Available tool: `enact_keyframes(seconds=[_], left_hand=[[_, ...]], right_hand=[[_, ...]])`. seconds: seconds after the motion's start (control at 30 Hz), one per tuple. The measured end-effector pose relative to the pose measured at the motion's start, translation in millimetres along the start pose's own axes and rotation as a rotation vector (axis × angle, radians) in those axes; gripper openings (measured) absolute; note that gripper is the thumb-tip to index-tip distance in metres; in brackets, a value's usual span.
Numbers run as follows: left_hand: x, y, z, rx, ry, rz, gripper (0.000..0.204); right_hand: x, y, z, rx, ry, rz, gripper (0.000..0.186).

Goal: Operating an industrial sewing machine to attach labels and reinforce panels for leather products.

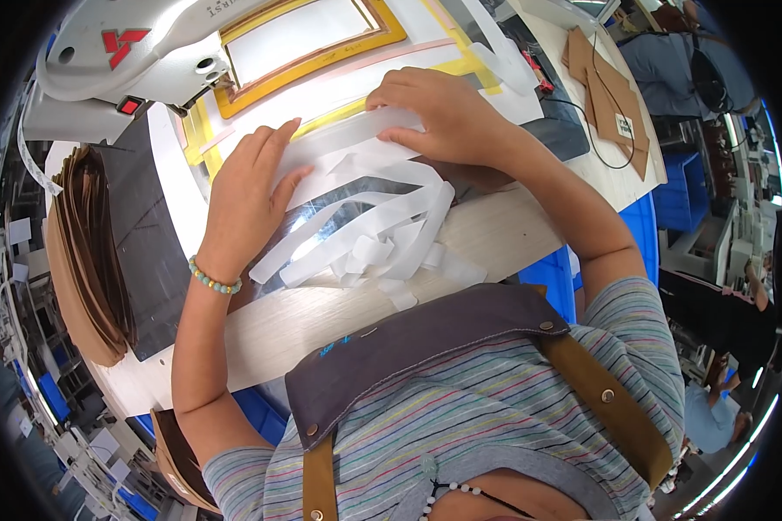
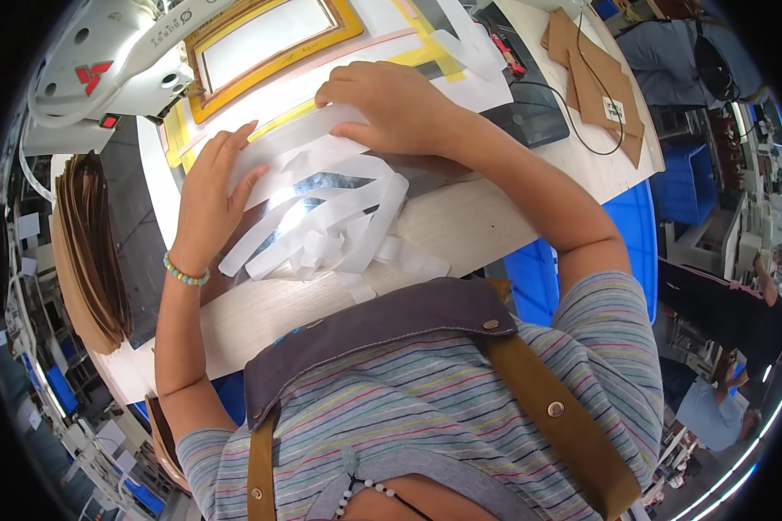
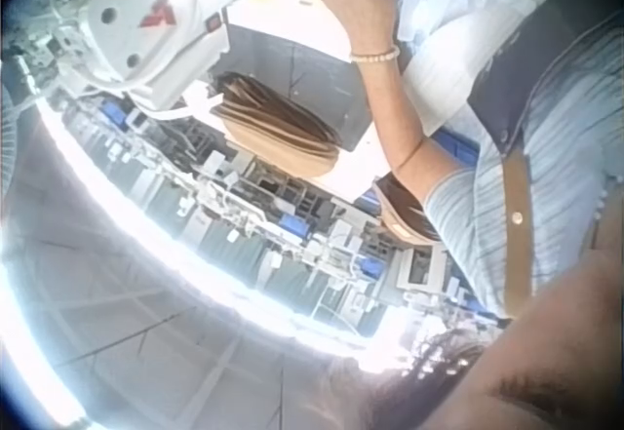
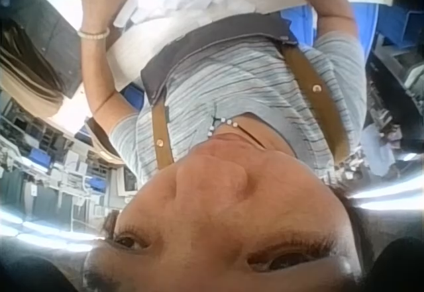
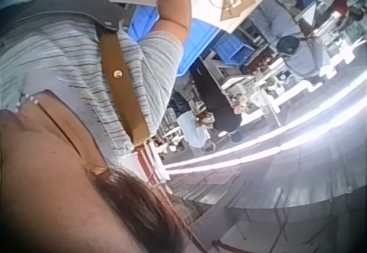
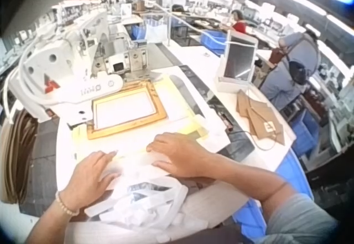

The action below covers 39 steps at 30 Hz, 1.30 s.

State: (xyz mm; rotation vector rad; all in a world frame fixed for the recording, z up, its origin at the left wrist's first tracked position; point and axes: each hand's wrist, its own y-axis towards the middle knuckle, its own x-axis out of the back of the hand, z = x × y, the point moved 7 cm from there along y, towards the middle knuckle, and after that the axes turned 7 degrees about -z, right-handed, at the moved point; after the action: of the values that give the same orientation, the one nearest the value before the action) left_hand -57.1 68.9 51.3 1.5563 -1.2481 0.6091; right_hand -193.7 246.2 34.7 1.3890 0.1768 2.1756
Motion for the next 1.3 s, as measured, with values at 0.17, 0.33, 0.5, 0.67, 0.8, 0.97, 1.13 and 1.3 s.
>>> enact_keyframes(seconds=[0.17,0.33,0.5,0.67,0.8,0.97,1.13,1.3], left_hand=[[-3.0,-2.5,8.9,0.054,-0.019,0.037,0.027],[5.3,-9.3,7.1,0.024,-0.013,-0.015,0.014],[12.7,-23.3,14.1,0.104,0.009,-0.026,0.018],[9.0,-27.9,19.7,0.195,-0.057,-0.070,0.019],[3.5,-30.5,26.4,0.344,-0.262,-0.070,0.021],[5.0,-22.7,29.5,0.251,-0.258,-0.109,0.020],[8.3,-14.1,56.6,0.432,-0.376,-0.249,0.026],[15.1,-14.1,69.4,0.350,-0.072,-0.308,0.034]], right_hand=[[-2.4,2.6,6.4,0.095,-0.025,-0.005,0.021],[1.7,-4.6,10.7,0.136,-0.036,-0.013,0.014],[-0.6,-12.5,8.8,-0.013,0.074,-0.013,0.013],[-4.5,-18.7,13.5,-0.072,0.322,-0.151,0.028],[-11.3,-14.9,10.5,-0.116,0.376,-0.144,0.031],[-3.1,-2.6,5.6,-0.124,0.226,-0.097,0.020],[7.9,25.7,-27.6,-0.207,0.305,-0.098,0.015],[22.6,27.3,-32.9,0.011,-0.011,-0.294,0.021]])
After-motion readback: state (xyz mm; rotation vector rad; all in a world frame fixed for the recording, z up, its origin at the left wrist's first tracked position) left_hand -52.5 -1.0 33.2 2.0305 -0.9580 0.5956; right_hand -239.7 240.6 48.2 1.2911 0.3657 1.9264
